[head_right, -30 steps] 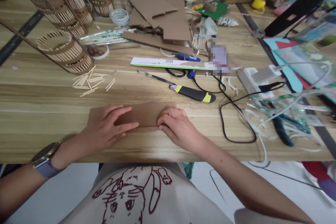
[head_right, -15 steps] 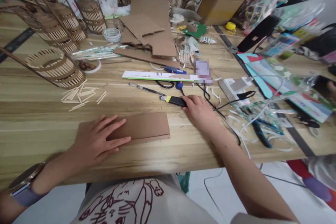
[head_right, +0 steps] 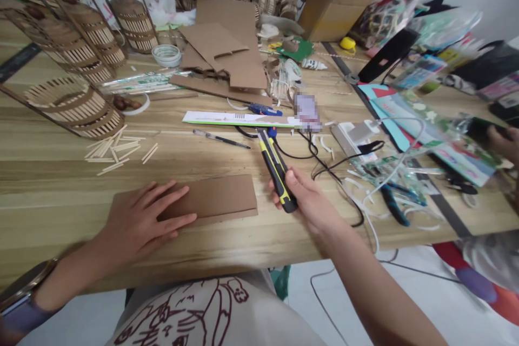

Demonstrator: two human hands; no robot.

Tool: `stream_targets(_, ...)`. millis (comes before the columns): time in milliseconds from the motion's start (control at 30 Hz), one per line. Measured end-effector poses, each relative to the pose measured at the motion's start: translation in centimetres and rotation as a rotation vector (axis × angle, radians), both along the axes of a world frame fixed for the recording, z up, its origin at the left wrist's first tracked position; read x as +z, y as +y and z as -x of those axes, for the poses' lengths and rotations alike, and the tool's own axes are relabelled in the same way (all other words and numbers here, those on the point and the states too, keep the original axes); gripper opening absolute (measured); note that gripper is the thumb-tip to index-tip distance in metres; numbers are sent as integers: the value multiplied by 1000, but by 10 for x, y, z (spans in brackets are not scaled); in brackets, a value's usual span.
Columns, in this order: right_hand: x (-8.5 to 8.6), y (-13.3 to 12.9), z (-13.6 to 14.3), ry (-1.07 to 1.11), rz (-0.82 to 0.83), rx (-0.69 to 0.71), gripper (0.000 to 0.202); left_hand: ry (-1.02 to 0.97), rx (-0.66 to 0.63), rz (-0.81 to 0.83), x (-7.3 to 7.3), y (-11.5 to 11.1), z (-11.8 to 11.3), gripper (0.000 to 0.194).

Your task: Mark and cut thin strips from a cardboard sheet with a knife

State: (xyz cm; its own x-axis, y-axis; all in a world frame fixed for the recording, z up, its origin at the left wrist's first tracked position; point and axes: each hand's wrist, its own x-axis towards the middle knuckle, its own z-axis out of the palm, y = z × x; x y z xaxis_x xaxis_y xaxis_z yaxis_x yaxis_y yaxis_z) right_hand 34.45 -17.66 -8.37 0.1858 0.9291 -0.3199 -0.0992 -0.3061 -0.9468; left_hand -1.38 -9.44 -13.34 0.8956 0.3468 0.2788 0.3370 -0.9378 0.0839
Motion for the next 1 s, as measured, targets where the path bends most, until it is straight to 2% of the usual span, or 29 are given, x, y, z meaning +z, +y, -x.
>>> stream_targets(100, -3, -4, 8, 204, 70, 4, 47, -8, 6, 1, -2, 0, 1, 40)
stream_targets(233, -8, -8, 13, 261, 71, 71, 50, -6, 11, 15, -3, 0, 1, 43)
stream_targets(433, -1, -15, 19, 106, -7, 161, 42, -7, 8, 11, -3, 0, 1, 42)
stream_targets(833, -4, -23, 11, -36, 177, 190, 60, -8, 20, 41, -1, -1, 1, 41)
stream_targets(933, 1, -25, 1, -160, 191, 242, 59, 1, 21, 23, -2, -2, 1, 44)
stream_targets(1000, 5, -28, -8, -329, 151, 274, 58, 11, 23, 8, -3, -2, 1, 47)
